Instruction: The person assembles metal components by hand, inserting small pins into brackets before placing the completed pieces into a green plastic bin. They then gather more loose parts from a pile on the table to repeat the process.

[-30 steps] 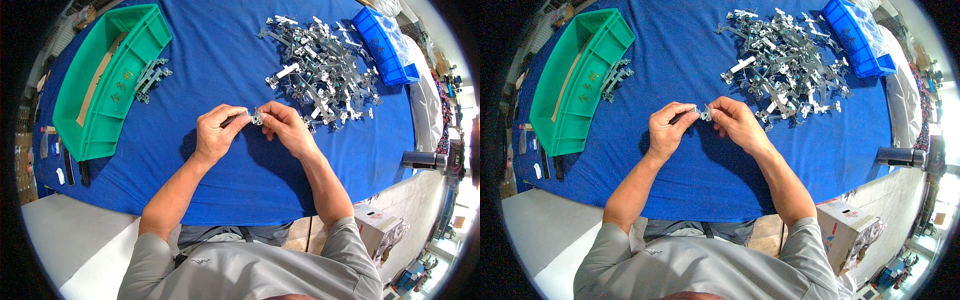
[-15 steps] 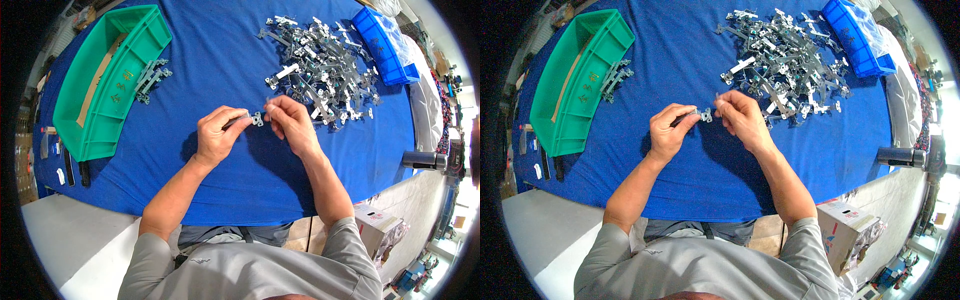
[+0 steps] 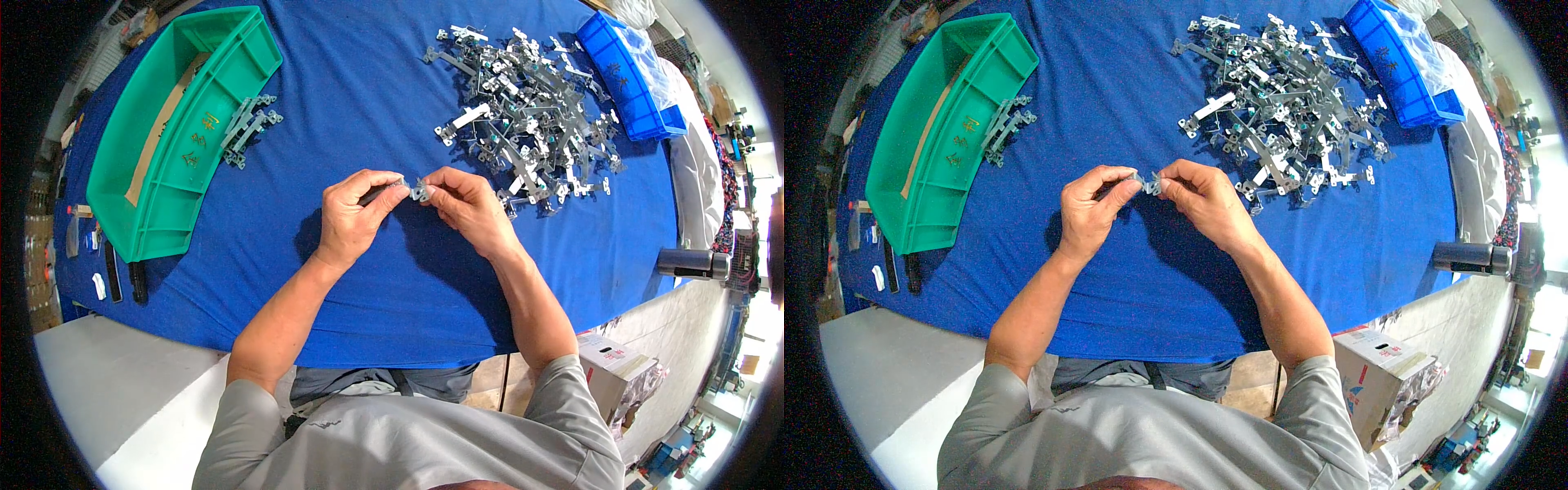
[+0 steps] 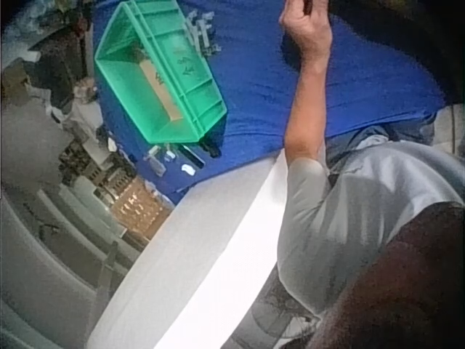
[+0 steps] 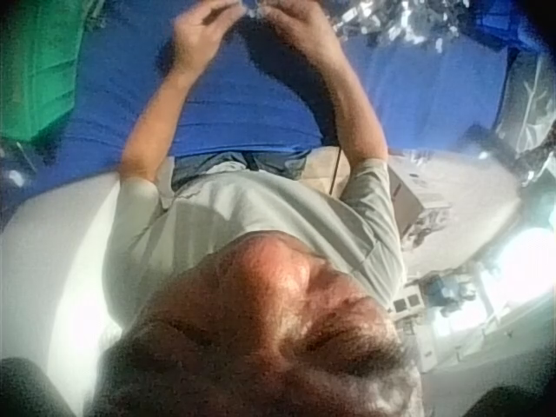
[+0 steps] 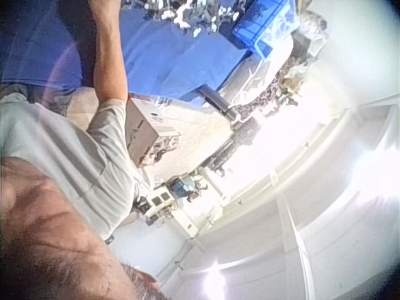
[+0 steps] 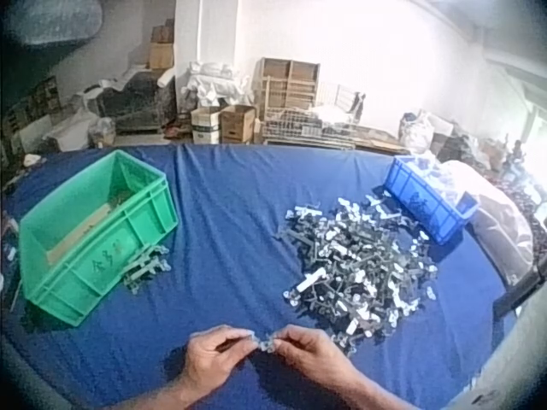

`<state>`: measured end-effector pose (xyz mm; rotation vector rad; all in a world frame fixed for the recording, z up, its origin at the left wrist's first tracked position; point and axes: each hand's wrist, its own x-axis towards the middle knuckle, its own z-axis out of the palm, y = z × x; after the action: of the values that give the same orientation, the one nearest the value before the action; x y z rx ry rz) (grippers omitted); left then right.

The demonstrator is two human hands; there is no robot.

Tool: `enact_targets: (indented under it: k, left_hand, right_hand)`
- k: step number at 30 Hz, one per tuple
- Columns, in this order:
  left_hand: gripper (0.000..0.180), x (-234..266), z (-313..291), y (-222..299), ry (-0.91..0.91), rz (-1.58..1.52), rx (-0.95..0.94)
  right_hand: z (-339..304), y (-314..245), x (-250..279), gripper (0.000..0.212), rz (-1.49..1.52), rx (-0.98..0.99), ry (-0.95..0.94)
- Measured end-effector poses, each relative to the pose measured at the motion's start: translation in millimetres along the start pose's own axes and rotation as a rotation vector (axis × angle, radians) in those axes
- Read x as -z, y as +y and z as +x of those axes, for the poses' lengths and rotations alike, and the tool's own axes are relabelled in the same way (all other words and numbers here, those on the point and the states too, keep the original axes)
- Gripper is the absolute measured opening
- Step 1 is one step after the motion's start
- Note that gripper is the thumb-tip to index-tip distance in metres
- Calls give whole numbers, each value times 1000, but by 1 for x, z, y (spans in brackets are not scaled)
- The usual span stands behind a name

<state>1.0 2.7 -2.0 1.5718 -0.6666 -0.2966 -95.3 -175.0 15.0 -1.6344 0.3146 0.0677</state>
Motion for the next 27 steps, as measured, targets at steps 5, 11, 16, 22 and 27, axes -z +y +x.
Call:
enact_targets:
  k: [5, 11, 16, 22, 27]
  left_hand:
    - [16, -1, 1, -1, -43, 164, -146]
    - [16, -2, 1, 1, -83, 179, -189]
    - [14, -3, 0, 0, -74, 191, -225]
    - [14, -1, 0, 4, 65, 116, -179]
    - [14, -2, -1, -2, 74, 42, -123]
  right_hand:
    - [4, 6, -2, 19, 214, 33, 25]
    - [3, 7, -1, 21, 181, 69, 8]
    - [3, 0, -3, 18, 331, 142, 231]
    - [-2, -6, -2, 18, 136, -106, -1]
    - [0, -1, -1, 19, 124, -59, 0]
